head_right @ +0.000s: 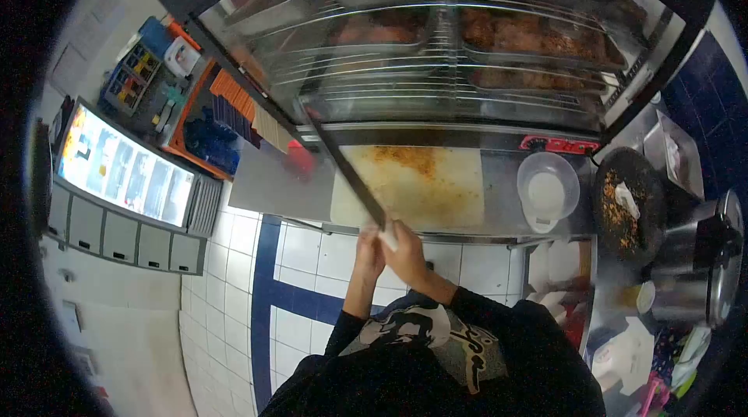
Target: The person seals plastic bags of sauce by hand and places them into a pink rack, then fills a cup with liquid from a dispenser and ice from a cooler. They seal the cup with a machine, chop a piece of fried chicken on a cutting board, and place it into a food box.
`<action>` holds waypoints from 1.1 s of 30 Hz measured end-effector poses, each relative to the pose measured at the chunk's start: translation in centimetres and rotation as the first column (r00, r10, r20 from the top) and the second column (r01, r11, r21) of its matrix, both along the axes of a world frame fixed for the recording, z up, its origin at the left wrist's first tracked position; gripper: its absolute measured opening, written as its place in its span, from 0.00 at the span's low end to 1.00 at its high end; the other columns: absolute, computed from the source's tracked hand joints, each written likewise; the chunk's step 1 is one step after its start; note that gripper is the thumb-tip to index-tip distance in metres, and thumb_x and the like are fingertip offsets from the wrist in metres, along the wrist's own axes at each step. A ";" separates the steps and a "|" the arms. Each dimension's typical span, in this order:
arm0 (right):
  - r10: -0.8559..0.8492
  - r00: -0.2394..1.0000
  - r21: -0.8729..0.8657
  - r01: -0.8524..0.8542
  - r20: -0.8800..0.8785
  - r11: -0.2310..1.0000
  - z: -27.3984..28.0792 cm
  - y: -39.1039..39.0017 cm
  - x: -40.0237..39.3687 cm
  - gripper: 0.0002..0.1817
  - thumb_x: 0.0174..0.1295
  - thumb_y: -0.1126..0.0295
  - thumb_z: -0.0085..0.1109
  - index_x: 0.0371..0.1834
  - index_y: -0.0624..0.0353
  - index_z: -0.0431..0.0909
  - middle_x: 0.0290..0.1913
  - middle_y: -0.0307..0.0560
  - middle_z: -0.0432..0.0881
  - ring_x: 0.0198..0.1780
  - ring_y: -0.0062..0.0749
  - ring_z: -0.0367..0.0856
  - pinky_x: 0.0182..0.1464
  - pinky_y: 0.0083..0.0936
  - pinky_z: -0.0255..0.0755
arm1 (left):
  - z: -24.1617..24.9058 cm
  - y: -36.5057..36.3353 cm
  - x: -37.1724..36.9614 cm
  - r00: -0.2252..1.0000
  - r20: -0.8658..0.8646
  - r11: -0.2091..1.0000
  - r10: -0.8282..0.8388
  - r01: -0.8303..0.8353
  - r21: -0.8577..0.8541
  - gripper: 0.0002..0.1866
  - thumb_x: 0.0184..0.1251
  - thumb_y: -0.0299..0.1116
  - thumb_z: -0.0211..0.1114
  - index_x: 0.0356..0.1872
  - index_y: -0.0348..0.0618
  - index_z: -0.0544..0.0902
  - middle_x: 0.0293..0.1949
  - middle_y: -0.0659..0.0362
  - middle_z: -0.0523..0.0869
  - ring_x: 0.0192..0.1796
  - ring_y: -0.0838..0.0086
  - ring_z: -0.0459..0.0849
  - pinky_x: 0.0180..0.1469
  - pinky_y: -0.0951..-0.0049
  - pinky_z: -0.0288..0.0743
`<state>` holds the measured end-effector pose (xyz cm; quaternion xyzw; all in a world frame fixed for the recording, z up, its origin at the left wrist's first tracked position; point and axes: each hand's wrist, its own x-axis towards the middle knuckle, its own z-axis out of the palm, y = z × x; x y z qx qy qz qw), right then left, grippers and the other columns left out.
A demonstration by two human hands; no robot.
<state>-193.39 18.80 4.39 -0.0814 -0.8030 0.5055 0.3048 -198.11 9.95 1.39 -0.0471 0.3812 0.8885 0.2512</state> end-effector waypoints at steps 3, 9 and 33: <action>0.088 0.996 -0.028 -0.089 -0.034 0.996 1.7 -1.7 1.9 0.13 0.51 0.71 0.64 0.35 0.66 0.72 0.28 0.61 0.75 0.32 0.59 0.77 0.30 0.38 0.70 | 0.1 -0.6 -0.4 0.997 0.049 0.981 0.059 -0.067 0.182 0.28 0.71 0.33 0.50 0.68 0.36 0.54 0.66 0.52 0.64 0.67 0.64 0.64 0.67 0.72 0.60; 0.406 0.914 -0.076 -0.404 0.009 0.912 2.9 -2.8 3.5 0.12 0.52 0.72 0.64 0.36 0.65 0.73 0.27 0.59 0.76 0.31 0.56 0.78 0.29 0.36 0.71 | 0.5 -2.1 -1.8 0.964 -0.236 0.857 -0.122 0.222 0.465 0.42 0.63 0.66 0.40 0.72 0.52 0.45 0.74 0.56 0.44 0.73 0.50 0.42 0.62 0.26 0.35; -0.164 0.969 0.160 0.135 0.184 0.978 -8.8 16.3 7.0 0.23 0.48 0.80 0.56 0.51 0.67 0.70 0.52 0.58 0.73 0.56 0.52 0.72 0.59 0.35 0.64 | -8.0 -9.0 -12.7 0.913 -0.174 -0.317 -0.369 -0.300 -0.900 0.18 0.64 0.46 0.50 0.43 0.44 0.80 0.41 0.49 0.84 0.45 0.53 0.82 0.47 0.59 0.73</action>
